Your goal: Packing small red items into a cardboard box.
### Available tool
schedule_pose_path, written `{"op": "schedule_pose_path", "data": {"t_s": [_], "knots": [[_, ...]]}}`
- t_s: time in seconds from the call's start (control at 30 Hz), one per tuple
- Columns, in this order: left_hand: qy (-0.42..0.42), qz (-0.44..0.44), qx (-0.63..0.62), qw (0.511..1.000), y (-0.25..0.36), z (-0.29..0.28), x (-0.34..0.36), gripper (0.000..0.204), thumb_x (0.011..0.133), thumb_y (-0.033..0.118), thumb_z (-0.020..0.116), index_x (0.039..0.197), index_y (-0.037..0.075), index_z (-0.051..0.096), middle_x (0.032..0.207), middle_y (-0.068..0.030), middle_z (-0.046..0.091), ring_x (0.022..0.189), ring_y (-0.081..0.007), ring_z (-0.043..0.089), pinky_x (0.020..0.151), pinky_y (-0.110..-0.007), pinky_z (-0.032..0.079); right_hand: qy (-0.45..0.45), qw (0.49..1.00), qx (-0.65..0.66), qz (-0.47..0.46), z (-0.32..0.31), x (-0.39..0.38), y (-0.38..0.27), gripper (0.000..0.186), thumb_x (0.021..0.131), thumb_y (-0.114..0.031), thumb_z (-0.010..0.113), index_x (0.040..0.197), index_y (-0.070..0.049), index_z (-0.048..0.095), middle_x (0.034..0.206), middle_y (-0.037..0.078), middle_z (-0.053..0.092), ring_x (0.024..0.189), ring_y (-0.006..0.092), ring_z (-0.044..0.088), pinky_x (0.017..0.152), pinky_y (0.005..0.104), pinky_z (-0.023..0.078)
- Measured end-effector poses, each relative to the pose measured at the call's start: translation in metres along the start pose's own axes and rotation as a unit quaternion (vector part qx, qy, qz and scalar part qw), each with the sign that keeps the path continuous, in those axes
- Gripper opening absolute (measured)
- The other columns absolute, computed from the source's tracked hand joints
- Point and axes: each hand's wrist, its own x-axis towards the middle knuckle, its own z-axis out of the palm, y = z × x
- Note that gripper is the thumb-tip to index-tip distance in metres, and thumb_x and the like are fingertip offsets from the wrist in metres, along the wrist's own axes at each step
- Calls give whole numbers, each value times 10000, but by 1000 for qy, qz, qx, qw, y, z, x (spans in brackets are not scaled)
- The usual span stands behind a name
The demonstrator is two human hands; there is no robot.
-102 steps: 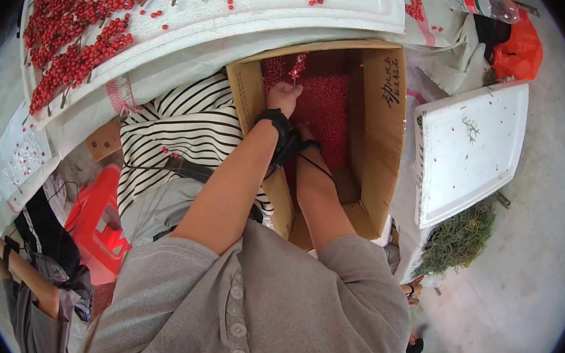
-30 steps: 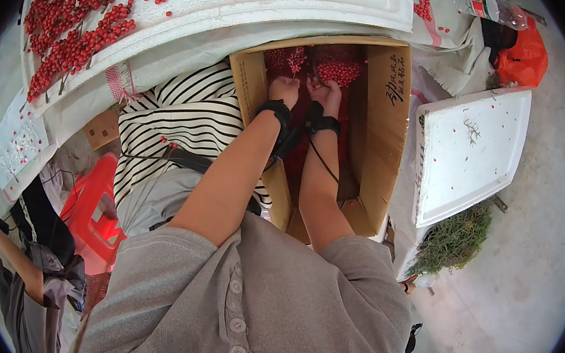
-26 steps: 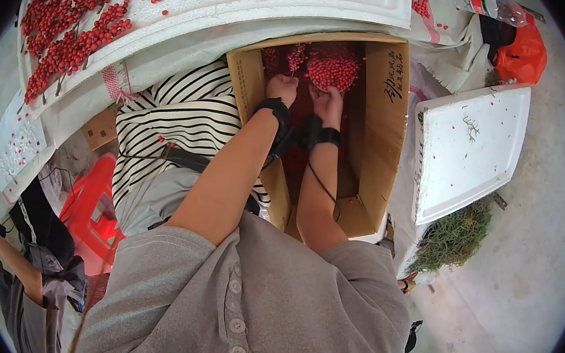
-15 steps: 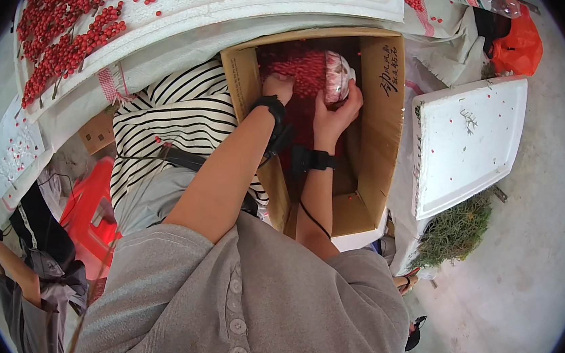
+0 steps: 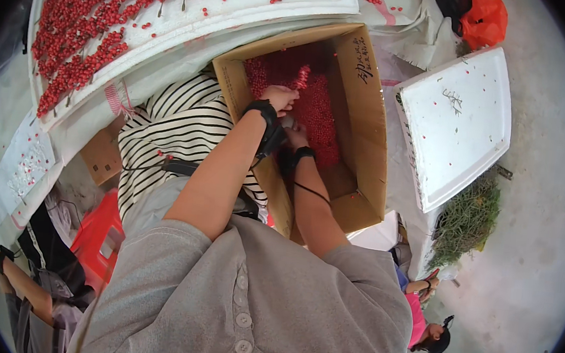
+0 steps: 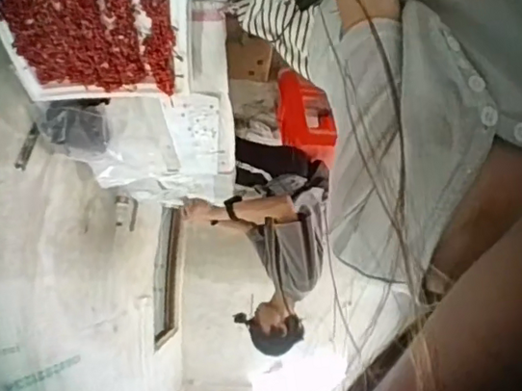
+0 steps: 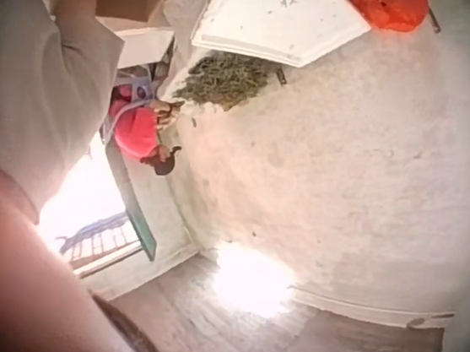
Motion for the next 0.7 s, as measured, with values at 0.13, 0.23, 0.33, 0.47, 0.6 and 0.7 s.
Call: {"op": "schedule_pose_path", "data": {"t_s": [0.13, 0.23, 0.33, 0.47, 0.6, 0.7], "knots": [[-100, 80, 56, 990, 20, 2, -22, 147, 666, 234, 558, 689, 90, 535, 539, 14, 466, 471, -72, 426, 436, -206, 348, -80, 997, -2, 2, -7, -5, -15, 583, 547, -134, 577, 1035, -10, 283, 846, 153, 462, 760, 242, 481, 633, 290, 412], [-81, 184, 136, 970, 40, -2, -44, 152, 668, 220, 556, 682, 71, 530, 558, 11, 471, 479, -65, 427, 433, -201, 347, -123, 986, -109, 38, -12, -16, -34, 631, 542, -112, 577, 1060, -30, 225, 884, 140, 448, 681, 237, 498, 556, 315, 429], [-88, 240, 156, 954, 60, -5, -73, 144, 682, 204, 542, 684, 61, 521, 564, 14, 466, 480, -54, 420, 432, -186, 341, -140, 981, -128, 29, -13, -24, -45, 632, 554, -103, 561, 1069, -43, 200, 914, 141, 430, 642, 245, 504, 526, 345, 433], [-68, 260, 106, 957, 82, -31, -128, 129, 711, 184, 515, 690, 57, 504, 549, 25, 442, 472, -39, 401, 426, -165, 324, -210, 970, -116, -44, -11, -26, -46, 631, 564, -76, 529, 1095, -39, 190, 947, 126, 392, 710, 233, 504, 527, 330, 444], [-32, 290, 29, 956, 88, -88, -179, 145, 713, 186, 513, 682, 47, 493, 535, 28, 420, 463, -39, 383, 408, -174, 305, -210, 939, -261, -77, -6, -22, -38, 657, 536, -67, 538, 1107, -41, 215, 977, 90, 364, 818, 214, 464, 535, 302, 439], [14, 320, -14, 947, 83, -126, -200, 160, 715, 199, 514, 682, 44, 488, 535, 34, 402, 459, -41, 366, 405, -178, 297, -201, 887, -414, -42, 0, -14, -28, 727, 522, -71, 559, 1127, -24, 159, 1001, 89, 389, 861, 200, 438, 571, 300, 425]]}}
